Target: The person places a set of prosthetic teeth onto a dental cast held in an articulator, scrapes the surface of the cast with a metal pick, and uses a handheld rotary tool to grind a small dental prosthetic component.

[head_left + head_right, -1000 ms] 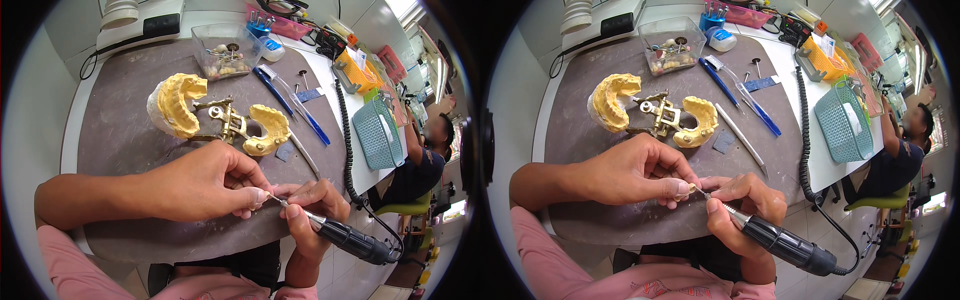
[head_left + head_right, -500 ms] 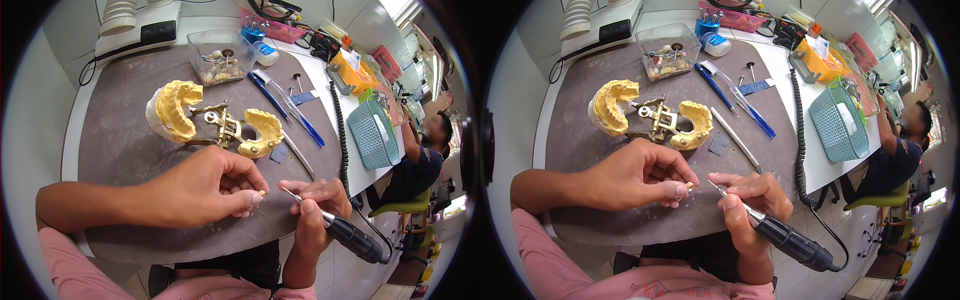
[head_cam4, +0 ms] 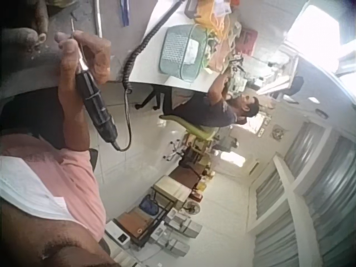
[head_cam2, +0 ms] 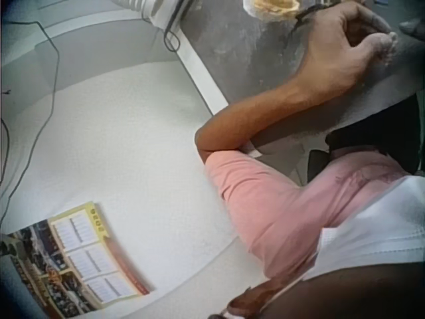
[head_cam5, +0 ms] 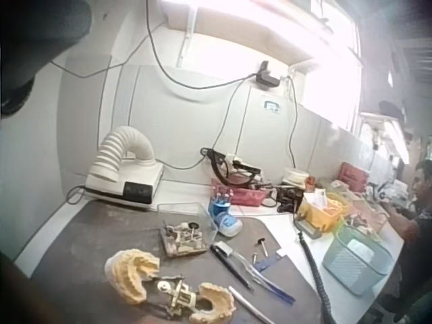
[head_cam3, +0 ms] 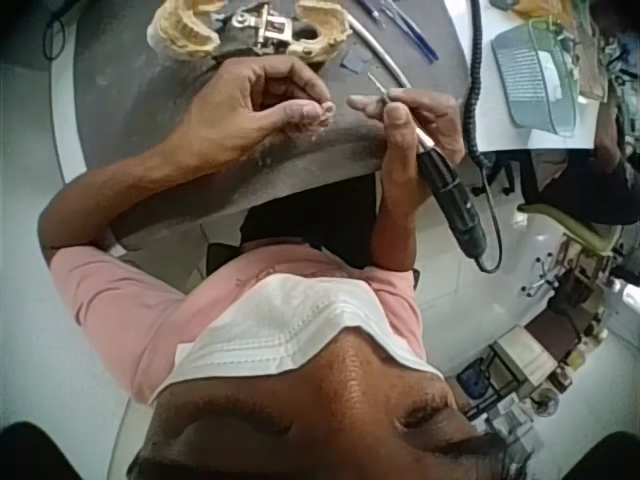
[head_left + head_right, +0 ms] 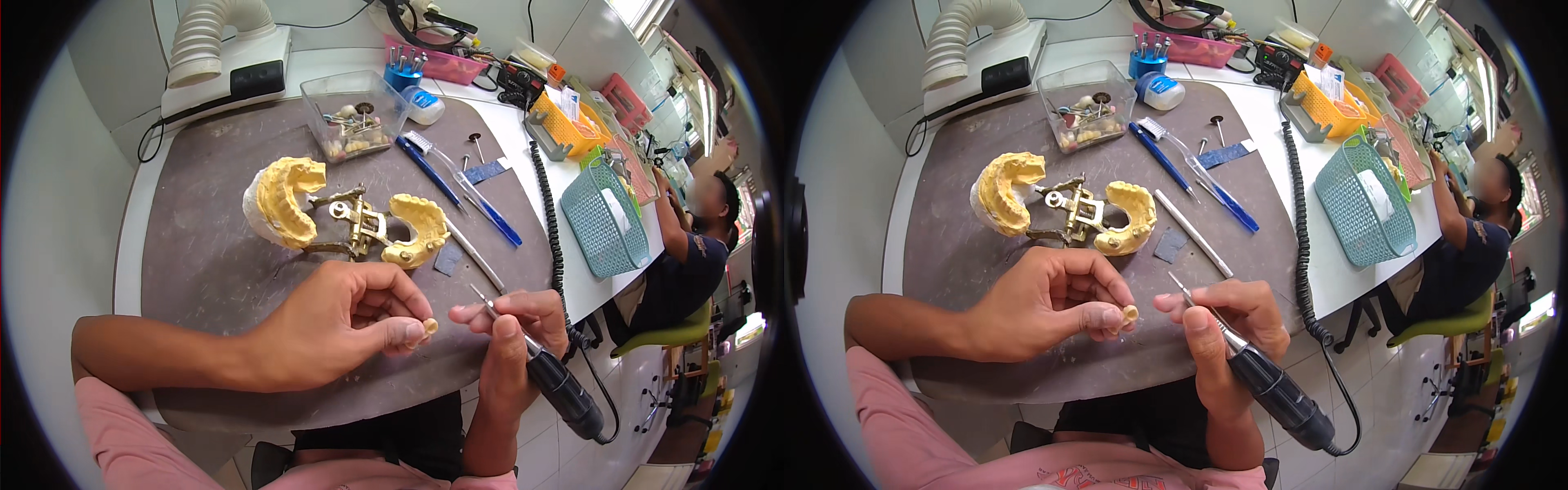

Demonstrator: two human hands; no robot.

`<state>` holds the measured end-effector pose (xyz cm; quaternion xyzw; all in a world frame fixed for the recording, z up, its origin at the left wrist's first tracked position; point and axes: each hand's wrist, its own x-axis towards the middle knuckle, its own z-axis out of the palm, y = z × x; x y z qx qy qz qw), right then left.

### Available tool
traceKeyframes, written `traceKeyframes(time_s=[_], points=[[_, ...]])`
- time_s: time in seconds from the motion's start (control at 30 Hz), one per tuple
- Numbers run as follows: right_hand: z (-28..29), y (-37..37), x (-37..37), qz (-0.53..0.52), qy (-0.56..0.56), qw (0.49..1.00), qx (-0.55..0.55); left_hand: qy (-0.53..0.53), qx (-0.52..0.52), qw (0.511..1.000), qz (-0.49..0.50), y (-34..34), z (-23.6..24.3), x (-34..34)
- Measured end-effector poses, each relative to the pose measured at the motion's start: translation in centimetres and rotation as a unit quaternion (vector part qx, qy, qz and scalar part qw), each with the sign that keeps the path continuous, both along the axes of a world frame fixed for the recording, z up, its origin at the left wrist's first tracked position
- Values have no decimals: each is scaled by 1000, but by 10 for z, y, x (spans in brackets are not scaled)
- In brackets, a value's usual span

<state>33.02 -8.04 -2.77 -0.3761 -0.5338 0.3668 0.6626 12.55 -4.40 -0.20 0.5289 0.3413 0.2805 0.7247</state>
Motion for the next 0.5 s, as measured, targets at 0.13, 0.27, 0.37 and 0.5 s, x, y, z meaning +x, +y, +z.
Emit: traceKeyframes(time_s=[0.13, 0.27, 0.37, 0.5], points=[[-4, 2, 0, 40, 16, 999, -22, -55, -56, 997, -2, 4, -2, -4], [2, 6, 1, 53, -145, 988, -11, -62, -61, 996, -4, 6, -3, -4], [1, 6, -4, 74, -87, 993, -35, -62, -67, 996, -6, 6, -3, -4], [1, 5, -3, 85, -100, 991, -36, -63, -72, 995, -5, 7, -3, -4]])
